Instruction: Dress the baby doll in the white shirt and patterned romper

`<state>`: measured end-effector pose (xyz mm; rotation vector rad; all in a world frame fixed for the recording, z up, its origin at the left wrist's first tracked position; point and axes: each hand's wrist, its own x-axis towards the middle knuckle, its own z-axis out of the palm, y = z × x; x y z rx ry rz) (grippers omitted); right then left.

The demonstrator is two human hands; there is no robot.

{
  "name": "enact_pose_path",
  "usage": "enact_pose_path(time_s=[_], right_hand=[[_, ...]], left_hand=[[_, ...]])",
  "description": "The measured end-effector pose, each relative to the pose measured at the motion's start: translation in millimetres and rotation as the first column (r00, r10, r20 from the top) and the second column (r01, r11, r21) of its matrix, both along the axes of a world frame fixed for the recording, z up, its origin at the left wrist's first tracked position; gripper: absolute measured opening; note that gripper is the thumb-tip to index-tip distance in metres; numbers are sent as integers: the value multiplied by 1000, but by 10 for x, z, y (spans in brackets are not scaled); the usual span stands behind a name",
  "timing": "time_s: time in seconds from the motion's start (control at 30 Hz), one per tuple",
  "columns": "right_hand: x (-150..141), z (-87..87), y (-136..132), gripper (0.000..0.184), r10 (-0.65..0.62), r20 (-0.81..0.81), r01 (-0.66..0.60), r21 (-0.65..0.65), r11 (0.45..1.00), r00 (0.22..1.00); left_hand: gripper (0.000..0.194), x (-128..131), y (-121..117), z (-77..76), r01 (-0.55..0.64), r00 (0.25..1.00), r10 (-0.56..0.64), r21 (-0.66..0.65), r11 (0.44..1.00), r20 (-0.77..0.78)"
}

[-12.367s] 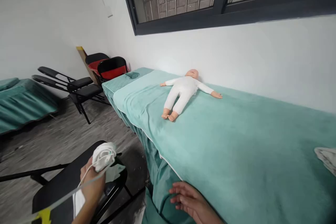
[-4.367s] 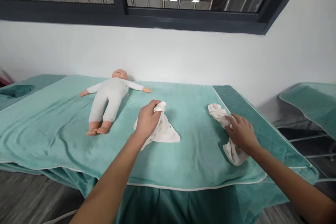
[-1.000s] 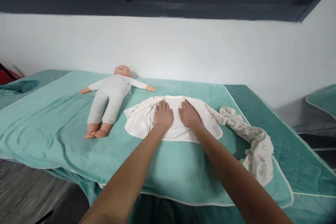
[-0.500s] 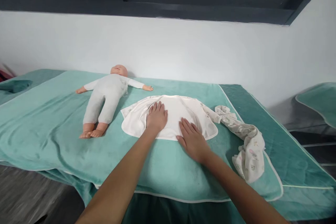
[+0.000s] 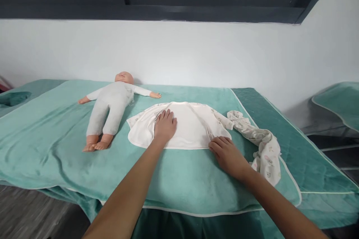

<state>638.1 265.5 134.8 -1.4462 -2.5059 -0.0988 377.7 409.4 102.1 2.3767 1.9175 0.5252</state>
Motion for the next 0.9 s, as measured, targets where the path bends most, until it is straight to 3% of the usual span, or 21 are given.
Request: enact_pose_path(time_s=[0.17, 0.2, 0.27, 0.3, 0.37, 0.43, 0.5, 0.63, 0.8, 0.9], right_hand=[[178, 24, 59, 22, 70, -231, -94, -93, 991, 970], [229, -1, 101, 22, 31, -306, -55, -72, 996, 951], [344, -61, 223, 20, -162, -464, 180, -5, 984, 871], [405, -86, 298, 22, -290, -532, 346, 5, 938, 795], [515, -110, 449, 30, -520, -602, 612, -65, 788, 606], [592, -90, 572, 35, -657, -577, 706, -185, 684, 486], [624, -44, 650, 36, -715, -521, 706, -267, 656, 467], [606, 31, 737, 33, -691, -559, 675, -286, 680, 459], [631, 85, 918, 37, -388, -851, 647, -76, 759, 355], [675, 78, 1032, 36, -329, -862, 667, 15, 745, 387]], left_hand=[[50, -1, 4, -9, -7, 1000, 7, 15, 1000, 16], [50, 0, 4, -8, -10, 1000, 10, 17, 1000, 18], [49, 1, 3, -4, -15, 1000, 15, 15, 1000, 21], [48, 1, 3, -2, -16, 1000, 16, 13, 1000, 21], [49, 0, 1, 1, -15, 1000, 15, 7, 1000, 21], [49, 0, -2, 2, -13, 1000, 13, 7, 1000, 22], [49, 1, -4, 3, -13, 1000, 12, 10, 1000, 25], [48, 3, -8, 10, -18, 999, 18, 11, 1000, 27], [47, 1, -9, 17, -15, 999, 14, 12, 1000, 31], [46, 1, -7, 14, -21, 999, 21, 11, 1000, 35]])
